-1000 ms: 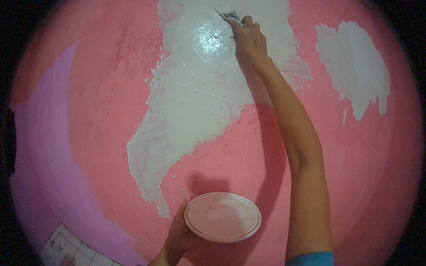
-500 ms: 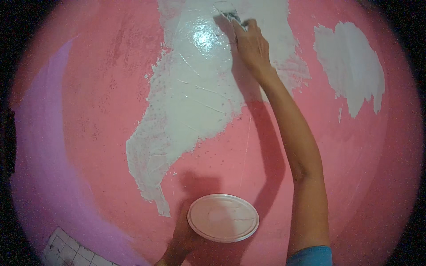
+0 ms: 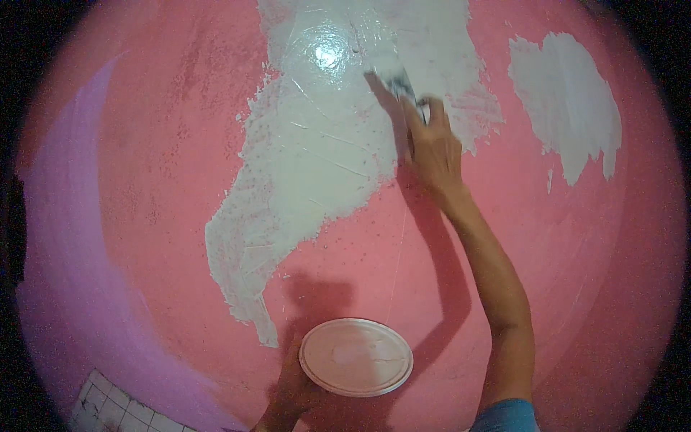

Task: The person applies white wall filler to a pink wall using a putty knife. They hold a container of filler in one hand while spreading and smoothing the material over the wall surface with the tool.

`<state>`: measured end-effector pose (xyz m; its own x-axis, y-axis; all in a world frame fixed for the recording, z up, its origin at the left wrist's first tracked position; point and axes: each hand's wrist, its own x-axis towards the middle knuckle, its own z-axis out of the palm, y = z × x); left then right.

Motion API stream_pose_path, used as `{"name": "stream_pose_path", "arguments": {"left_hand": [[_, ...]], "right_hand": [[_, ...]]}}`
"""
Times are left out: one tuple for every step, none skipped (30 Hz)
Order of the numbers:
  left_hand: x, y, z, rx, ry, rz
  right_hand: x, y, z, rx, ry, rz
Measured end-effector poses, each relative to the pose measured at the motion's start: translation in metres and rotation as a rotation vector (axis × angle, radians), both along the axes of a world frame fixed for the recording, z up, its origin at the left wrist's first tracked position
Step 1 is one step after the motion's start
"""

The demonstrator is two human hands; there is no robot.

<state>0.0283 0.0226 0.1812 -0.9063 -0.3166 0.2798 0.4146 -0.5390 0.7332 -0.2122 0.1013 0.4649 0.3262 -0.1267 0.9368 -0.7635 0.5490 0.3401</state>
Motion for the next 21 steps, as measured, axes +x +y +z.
{"name": "stream_pose_path", "arguments": {"left_hand": [[0.002,0.002,0.001,-0.132,0.047,0.027],[0.005,0.003,0.001,-0.254,0.089,0.079],[0.006,0.004,0.003,-0.282,0.1,0.098],[0.008,0.005,0.006,-0.293,0.106,0.115],[0.008,0.007,0.009,-0.309,0.117,0.111],[0.009,0.01,0.016,-0.421,0.006,0.169],[0.009,0.01,0.014,-0.475,-0.055,0.199],[0.007,0.009,0.014,-0.531,-0.111,0.225],[0.004,0.004,0.005,-0.437,0.013,0.153],[0.003,0.003,-0.001,-0.387,0.073,0.114],[0.002,0.003,-0.004,-0.336,0.13,0.068],[0.002,0.003,-0.004,-0.254,0.072,0.065],[-0.001,-0.002,-0.008,-0.219,0.04,0.065],[-0.003,-0.004,-0.011,-0.187,0.012,0.055],[-0.01,-0.011,-0.026,0.181,0.078,-0.191],[-0.014,-0.012,-0.03,0.566,0.136,-0.446],[-0.012,-0.008,-0.031,0.579,0.12,-0.455],[-0.005,0.001,-0.014,0.46,-0.063,-0.316],[0.0,0.007,-0.005,0.339,-0.234,-0.164],[-0.004,0.003,-0.017,0.34,-0.241,-0.167],[-0.005,-0.003,-0.037,0.56,0.087,-0.47]], "right_hand": [[0.003,0.001,0.018,-0.067,0.092,0.045],[0.011,-0.009,0.04,-0.095,0.134,0.079],[0.015,-0.014,0.069,-0.093,0.159,0.081],[0.016,-0.024,0.095,-0.089,0.181,0.09],[0.017,-0.026,0.118,-0.09,0.189,0.075],[0.016,-0.032,0.136,-0.107,0.19,0.002],[0.017,-0.036,0.142,-0.122,0.188,-0.064],[0.014,-0.036,0.141,-0.121,0.186,-0.071],[0.013,-0.041,0.135,-0.1,0.176,-0.084],[0.01,-0.043,0.128,-0.081,0.167,-0.104],[0.003,-0.041,0.11,-0.069,0.184,-0.069],[0.0,-0.044,0.084,-0.057,0.205,-0.024],[0.0,-0.043,0.056,-0.037,0.144,-0.012],[0.0,-0.035,0.031,-0.025,0.086,-0.012],[-0.001,-0.027,0.011,-0.027,0.076,-0.013],[-0.005,-0.018,-0.008,0.033,0.018,-0.002],[-0.009,-0.013,-0.02,0.093,-0.042,0.015],[-0.007,-0.002,-0.021,0.081,-0.055,-0.014],[-0.005,0.002,-0.013,0.08,-0.061,-0.021],[-0.005,0.004,0.005,0.042,-0.012,0.004],[0.001,-0.003,0.028,0.009,0.045,0.059]]}}
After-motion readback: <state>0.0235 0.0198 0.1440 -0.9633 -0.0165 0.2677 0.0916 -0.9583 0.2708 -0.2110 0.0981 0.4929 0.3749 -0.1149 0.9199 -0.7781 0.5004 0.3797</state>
